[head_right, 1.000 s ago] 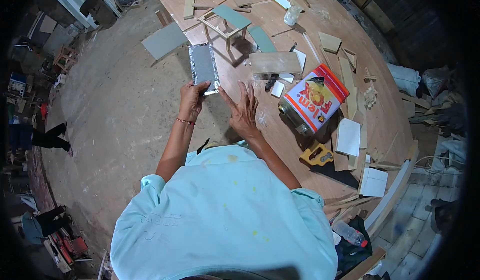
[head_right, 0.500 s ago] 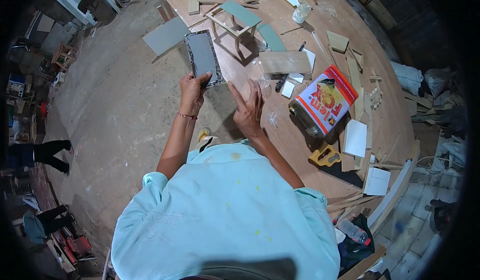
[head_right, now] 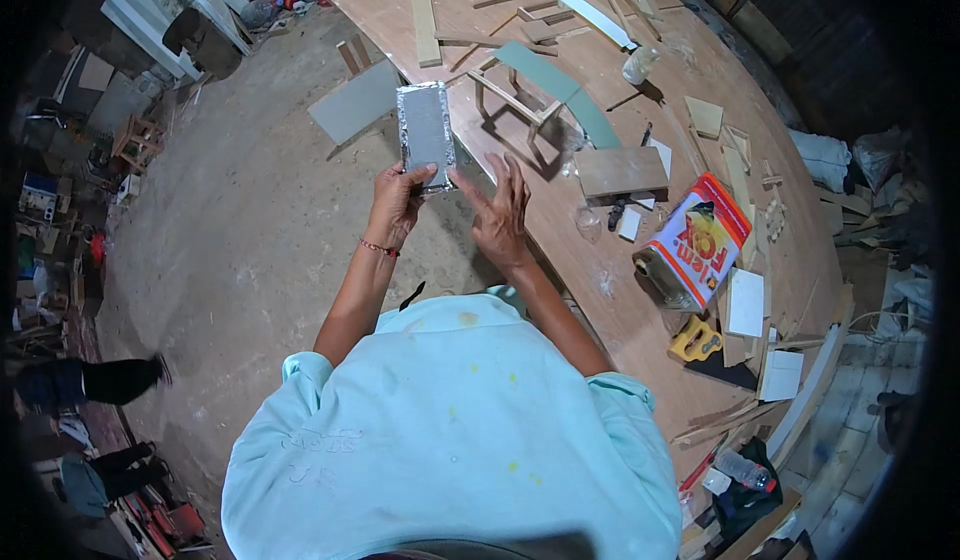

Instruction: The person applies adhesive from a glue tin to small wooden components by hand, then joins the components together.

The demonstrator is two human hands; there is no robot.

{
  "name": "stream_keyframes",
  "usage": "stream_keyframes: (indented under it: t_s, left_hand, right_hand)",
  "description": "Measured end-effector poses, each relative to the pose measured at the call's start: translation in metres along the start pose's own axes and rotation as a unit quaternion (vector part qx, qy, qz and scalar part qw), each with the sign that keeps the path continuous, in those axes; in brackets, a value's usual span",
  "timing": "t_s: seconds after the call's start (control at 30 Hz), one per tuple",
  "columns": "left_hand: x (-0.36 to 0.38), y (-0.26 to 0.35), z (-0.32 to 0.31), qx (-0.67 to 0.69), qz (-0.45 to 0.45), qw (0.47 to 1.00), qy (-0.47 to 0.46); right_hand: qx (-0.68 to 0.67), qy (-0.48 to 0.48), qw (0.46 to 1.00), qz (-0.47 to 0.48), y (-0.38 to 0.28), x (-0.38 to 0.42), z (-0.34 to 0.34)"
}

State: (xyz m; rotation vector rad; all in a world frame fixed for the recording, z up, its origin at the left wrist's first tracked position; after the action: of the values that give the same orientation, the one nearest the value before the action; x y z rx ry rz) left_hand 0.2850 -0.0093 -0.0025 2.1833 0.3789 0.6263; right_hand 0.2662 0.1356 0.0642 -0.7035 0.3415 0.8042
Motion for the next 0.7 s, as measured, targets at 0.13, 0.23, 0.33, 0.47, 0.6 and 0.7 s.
stream_keyframes:
  t_s: [0.13, 0.23, 0.33, 0.47, 0.6, 0.7]
  left_hand:
    - [-0.015, 0.008, 0.022, 0.02, 0.034, 0.999, 0.024]
    - [-0.021, 0.011, 0.023, 0.012, 0.034, 0.999, 0.02]
    - [-0.033, -0.002, 0.025, -0.004, 0.063, 0.998, -0.004]
    - [-0.043, -0.004, 0.021, 0.005, 0.091, 0.996, -0.005]
    - [-0.048, -0.006, 0.009, -0.001, 0.119, 0.993, 0.0]
    - [-0.056, -0.014, -0.007, 0.024, 0.131, 0.991, -0.013]
  right_hand:
    - [0.018, -0.002, 1.0, -0.02, -0.012, 0.015, -0.014]
    - [0.042, 0.009, 0.998, -0.035, -0.012, 0.018, -0.021]
    - [0.068, 0.092, 0.993, -0.029, -0.017, 0.014, -0.012]
    - [0.143, 0.09, 0.985, -0.035, -0.014, 0.022, -0.013]
    - [0.134, 0.135, 0.979, -0.073, 0.002, 0.019, -0.005]
    - [0.148, 0.149, 0.974, -0.082, 0.009, -0.003, -0.002]
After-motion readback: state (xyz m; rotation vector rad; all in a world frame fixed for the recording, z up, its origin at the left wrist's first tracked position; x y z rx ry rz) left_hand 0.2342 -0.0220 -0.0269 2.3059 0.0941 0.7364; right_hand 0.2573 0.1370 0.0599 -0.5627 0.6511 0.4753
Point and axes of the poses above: each hand's wrist, its own x-axis away from the middle knuckle, its own z-axis out of the back of the hand, y = z × x, the point moved 10 cm from there along -x, towards the middle knuckle, and after that the axes turned 2 degrees about x, right-handed, at the moved point
